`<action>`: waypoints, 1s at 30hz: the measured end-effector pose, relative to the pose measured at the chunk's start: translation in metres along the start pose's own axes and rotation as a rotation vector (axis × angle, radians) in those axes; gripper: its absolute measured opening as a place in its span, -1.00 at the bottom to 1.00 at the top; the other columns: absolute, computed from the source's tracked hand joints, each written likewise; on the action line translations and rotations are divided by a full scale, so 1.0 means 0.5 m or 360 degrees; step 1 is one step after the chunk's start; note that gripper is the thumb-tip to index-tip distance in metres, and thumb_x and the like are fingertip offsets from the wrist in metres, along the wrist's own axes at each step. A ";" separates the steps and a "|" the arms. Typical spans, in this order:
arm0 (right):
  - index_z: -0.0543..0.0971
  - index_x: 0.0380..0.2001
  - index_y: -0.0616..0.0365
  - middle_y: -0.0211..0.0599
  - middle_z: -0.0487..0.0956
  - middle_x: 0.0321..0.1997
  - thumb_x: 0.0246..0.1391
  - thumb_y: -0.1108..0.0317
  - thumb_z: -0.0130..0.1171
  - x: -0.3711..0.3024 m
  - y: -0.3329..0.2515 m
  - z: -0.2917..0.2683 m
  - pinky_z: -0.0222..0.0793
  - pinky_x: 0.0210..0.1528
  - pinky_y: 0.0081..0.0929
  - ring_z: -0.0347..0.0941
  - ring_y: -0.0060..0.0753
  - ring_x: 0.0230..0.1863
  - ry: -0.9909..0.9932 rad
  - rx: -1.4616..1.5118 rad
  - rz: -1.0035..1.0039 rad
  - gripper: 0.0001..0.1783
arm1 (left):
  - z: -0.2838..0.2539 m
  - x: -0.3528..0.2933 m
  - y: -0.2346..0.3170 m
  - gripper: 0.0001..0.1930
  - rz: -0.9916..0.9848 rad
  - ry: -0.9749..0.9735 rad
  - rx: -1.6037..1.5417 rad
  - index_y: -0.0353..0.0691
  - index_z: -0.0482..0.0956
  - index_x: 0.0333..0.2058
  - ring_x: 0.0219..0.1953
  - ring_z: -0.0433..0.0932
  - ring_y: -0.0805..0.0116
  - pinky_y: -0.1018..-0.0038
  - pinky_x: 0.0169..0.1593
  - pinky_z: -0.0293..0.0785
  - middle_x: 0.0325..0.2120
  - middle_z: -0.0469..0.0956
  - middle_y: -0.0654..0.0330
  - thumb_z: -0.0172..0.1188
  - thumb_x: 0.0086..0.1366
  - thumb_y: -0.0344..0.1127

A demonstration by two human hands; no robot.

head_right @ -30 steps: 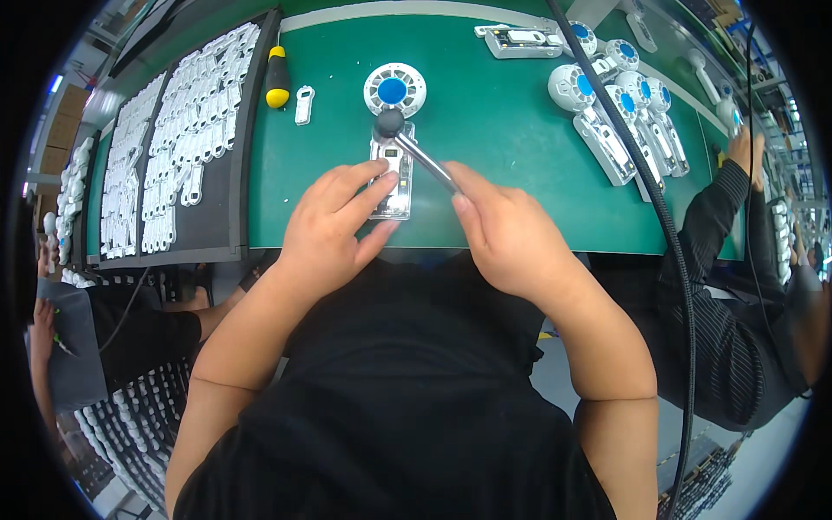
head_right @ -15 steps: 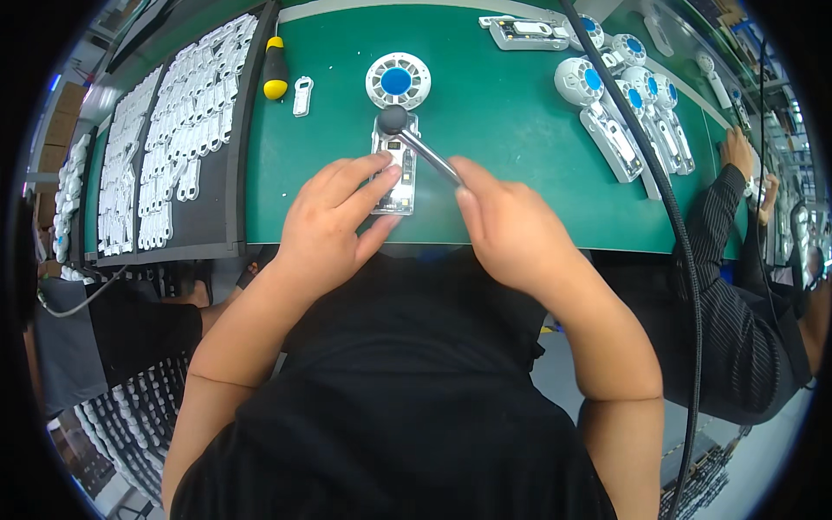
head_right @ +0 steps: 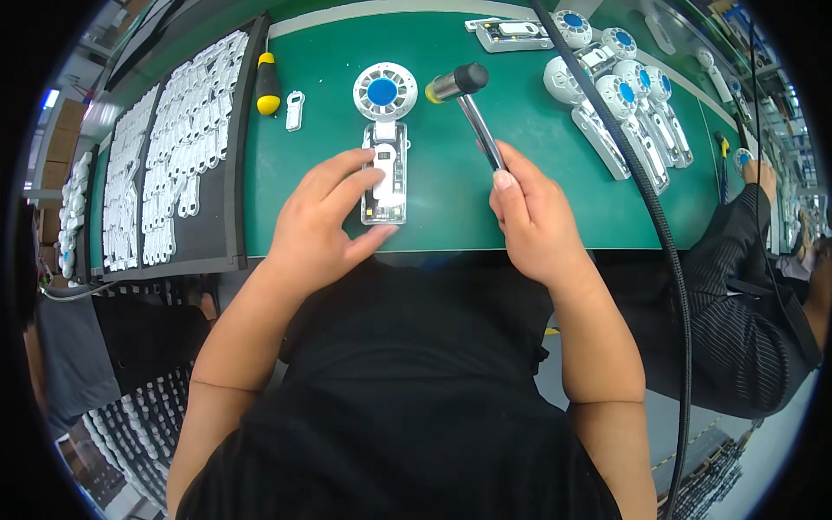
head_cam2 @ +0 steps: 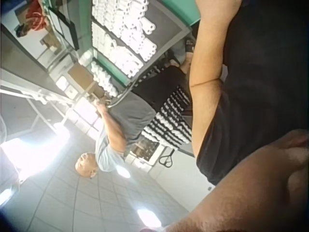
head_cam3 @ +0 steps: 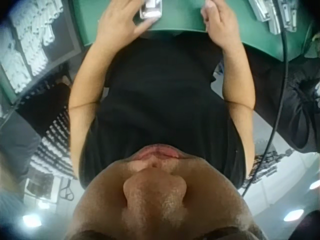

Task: The recorder is manually assembling small white electronic component housings, using a small hammer to tap parts into place.

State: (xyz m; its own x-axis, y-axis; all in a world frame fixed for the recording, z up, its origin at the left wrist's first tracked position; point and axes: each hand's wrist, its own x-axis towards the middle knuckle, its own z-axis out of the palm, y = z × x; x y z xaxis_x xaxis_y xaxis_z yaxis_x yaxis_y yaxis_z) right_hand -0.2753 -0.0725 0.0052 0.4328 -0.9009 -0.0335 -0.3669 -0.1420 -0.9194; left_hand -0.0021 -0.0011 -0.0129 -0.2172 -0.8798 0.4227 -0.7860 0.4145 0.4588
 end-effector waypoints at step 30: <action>0.53 0.26 0.21 0.12 0.57 0.20 0.22 0.23 0.38 0.040 -0.016 -0.008 0.43 0.25 0.00 0.51 0.20 0.21 0.0282 -0.1164 -0.0553 -0.41 | -0.006 -0.004 -0.006 -0.37 -0.0014 0.0021 -0.0067 -0.22 0.59 0.12 0.12 0.63 -0.01 0.19 0.11 0.62 0.19 0.57 0.00 0.61 0.06 -0.25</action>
State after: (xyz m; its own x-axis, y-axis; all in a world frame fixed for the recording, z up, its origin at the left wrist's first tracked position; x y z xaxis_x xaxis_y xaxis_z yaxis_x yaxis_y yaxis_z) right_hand -0.2671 -0.0910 0.0137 0.5065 -0.7990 0.3241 -0.7056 -0.6001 -0.3769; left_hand 0.0025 0.0000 -0.0127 -0.2025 -0.8804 0.4289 -0.7628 0.4164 0.4946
